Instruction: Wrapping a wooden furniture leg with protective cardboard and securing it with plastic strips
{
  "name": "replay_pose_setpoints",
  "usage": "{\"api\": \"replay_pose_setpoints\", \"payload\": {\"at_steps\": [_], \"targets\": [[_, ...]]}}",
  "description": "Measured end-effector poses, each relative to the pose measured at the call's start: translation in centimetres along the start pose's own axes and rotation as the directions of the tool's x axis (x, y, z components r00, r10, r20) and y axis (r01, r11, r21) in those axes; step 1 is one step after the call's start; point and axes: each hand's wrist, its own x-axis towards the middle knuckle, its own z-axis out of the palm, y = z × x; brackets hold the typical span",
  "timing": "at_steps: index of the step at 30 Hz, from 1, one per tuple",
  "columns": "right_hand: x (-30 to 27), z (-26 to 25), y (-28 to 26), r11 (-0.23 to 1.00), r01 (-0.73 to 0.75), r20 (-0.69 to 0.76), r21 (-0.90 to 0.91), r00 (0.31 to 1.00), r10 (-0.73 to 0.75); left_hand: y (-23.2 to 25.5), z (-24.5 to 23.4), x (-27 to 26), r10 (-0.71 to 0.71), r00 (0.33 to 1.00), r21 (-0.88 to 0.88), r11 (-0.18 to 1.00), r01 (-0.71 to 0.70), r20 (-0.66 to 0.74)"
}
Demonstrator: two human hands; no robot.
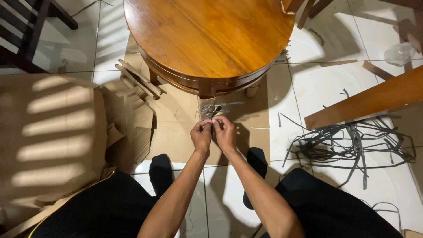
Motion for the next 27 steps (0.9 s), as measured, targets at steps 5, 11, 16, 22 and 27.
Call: {"api": "replay_pose_setpoints", "payload": {"at_steps": [5, 11, 16, 22, 27], "targets": [[0.1, -1.3, -0.2, 0.945, 0.279, 0.097, -0.172, 0.959, -0.265, 0.0, 0.5, -0.4, 0.033, 0.999, -0.044, 0.998, -0.034, -0.041], [-0.1, -2.5, -1.2, 0.859, 0.473, 0.192, -0.195, 0.877, -0.440, -0.2, 0.2, -1.0, 0.122, 0.987, 0.049, 0.992, -0.117, -0.103], [1.2, -2.2, 0.6, 0.838, 0.518, 0.252, -0.173, 0.846, -0.470, 1.4, 0.0, -2.4, 0.207, 0.975, 0.054, 0.978, -0.203, -0.079], [1.4, -2.1, 0.3, 0.967, 0.255, 0.282, -0.013, 0.929, -0.241, 2.5, -0.6, -2.8, 0.303, 0.952, 0.180, 0.939, -0.292, -0.038], [1.3, -0.7, 2.9, 0.982, -0.062, 0.264, 0.177, 0.964, 0.013, 2.4, -0.4, -2.9, 0.278, 0.960, 0.217, 0.940, -0.263, -0.041]]}}
